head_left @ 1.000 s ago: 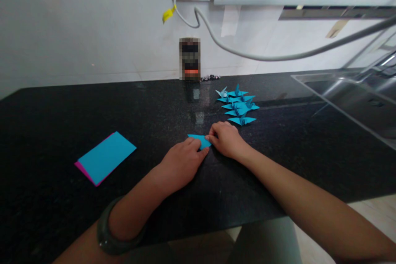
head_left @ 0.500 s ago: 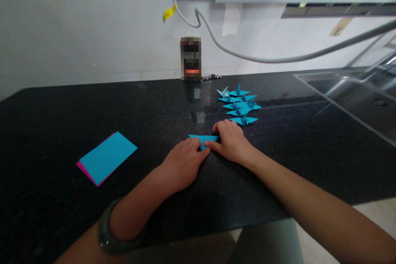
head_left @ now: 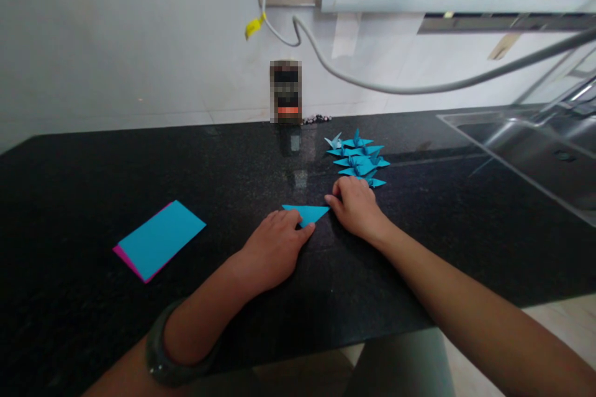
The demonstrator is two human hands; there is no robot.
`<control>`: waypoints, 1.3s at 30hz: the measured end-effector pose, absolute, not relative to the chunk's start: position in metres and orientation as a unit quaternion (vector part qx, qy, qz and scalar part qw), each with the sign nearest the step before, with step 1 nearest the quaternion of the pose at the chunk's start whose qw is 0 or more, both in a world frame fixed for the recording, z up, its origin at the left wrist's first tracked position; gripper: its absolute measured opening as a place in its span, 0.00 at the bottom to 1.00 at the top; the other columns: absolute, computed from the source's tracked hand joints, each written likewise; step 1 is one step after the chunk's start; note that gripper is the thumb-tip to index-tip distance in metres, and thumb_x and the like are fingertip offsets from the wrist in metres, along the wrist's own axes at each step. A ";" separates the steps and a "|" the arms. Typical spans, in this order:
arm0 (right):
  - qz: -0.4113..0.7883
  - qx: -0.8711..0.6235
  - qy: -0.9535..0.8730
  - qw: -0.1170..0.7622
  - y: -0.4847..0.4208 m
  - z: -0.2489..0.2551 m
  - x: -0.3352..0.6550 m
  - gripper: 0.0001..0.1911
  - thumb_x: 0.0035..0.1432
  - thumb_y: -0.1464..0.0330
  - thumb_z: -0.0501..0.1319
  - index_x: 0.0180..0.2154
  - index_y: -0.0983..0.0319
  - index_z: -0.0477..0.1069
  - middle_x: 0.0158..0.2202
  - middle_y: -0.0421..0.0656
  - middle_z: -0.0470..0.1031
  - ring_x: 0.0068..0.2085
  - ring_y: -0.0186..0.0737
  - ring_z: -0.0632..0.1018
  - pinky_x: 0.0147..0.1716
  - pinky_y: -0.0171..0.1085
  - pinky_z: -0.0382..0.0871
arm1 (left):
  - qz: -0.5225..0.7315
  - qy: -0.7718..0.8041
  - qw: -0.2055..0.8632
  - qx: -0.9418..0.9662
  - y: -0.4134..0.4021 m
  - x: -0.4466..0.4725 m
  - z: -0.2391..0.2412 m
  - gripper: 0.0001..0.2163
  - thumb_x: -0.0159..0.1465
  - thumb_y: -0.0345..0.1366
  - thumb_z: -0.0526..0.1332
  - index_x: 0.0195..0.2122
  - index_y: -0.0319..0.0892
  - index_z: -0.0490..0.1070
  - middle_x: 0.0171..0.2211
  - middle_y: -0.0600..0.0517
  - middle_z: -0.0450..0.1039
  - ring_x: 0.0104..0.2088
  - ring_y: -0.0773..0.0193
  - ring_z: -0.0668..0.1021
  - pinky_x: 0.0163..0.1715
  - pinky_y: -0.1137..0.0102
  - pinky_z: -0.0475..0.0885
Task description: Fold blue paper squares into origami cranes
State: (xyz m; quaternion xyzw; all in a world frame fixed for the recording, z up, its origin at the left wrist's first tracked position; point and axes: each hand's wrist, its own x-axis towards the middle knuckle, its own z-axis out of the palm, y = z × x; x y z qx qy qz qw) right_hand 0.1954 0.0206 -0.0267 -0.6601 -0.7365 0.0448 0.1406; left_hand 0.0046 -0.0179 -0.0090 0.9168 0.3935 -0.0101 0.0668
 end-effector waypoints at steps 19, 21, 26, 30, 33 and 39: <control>0.023 -0.599 -0.788 0.144 0.030 -0.026 0.187 0.11 0.60 0.66 0.53 0.33 0.64 0.71 0.34 0.48 0.70 0.38 0.44 0.69 0.37 0.39 0.60 | 0.011 0.401 0.087 0.912 -0.021 0.005 -0.011 0.20 0.64 0.30 0.44 0.54 0.40 0.65 0.44 0.41 0.67 0.48 0.50 0.69 0.47 0.56 0.64; 0.078 -0.549 -0.818 0.153 0.029 -0.024 0.189 0.13 0.62 0.66 0.51 0.34 0.64 0.72 0.33 0.47 0.70 0.38 0.41 0.69 0.39 0.38 0.60 | 0.016 0.398 0.089 0.913 -0.021 0.005 -0.012 0.19 0.64 0.30 0.45 0.54 0.40 0.65 0.45 0.41 0.67 0.49 0.51 0.69 0.48 0.57 0.64; 0.127 -0.509 -0.837 0.157 0.023 -0.024 0.187 0.09 0.53 0.64 0.61 0.34 0.64 0.69 0.34 0.46 0.68 0.38 0.41 0.68 0.38 0.37 0.61 | 0.032 0.396 0.078 0.914 -0.022 0.007 -0.014 0.18 0.64 0.31 0.46 0.52 0.39 0.66 0.47 0.42 0.67 0.50 0.52 0.68 0.51 0.57 0.63; 0.156 -0.504 -0.831 0.175 0.022 -0.026 0.187 0.07 0.51 0.67 0.62 0.33 0.64 0.67 0.33 0.44 0.68 0.37 0.40 0.69 0.38 0.37 0.62 | 0.038 0.401 0.065 0.913 -0.020 0.009 -0.011 0.16 0.63 0.35 0.50 0.48 0.39 0.69 0.45 0.41 0.68 0.49 0.50 0.68 0.51 0.54 0.62; 0.181 -0.505 -0.824 0.182 0.022 -0.026 0.188 0.11 0.49 0.68 0.63 0.36 0.64 0.67 0.34 0.44 0.69 0.37 0.39 0.70 0.36 0.36 0.62 | 0.046 0.400 0.064 0.913 -0.017 0.008 -0.009 0.14 0.63 0.37 0.52 0.46 0.41 0.72 0.44 0.43 0.69 0.48 0.52 0.69 0.50 0.55 0.63; 0.189 -0.550 -0.800 0.150 0.019 -0.022 0.185 0.11 0.47 0.66 0.65 0.33 0.63 0.71 0.29 0.43 0.69 0.32 0.38 0.69 0.32 0.36 0.61 | 0.085 0.414 0.091 0.902 -0.015 0.006 -0.009 0.12 0.62 0.36 0.54 0.40 0.42 0.75 0.40 0.45 0.70 0.44 0.54 0.70 0.46 0.56 0.65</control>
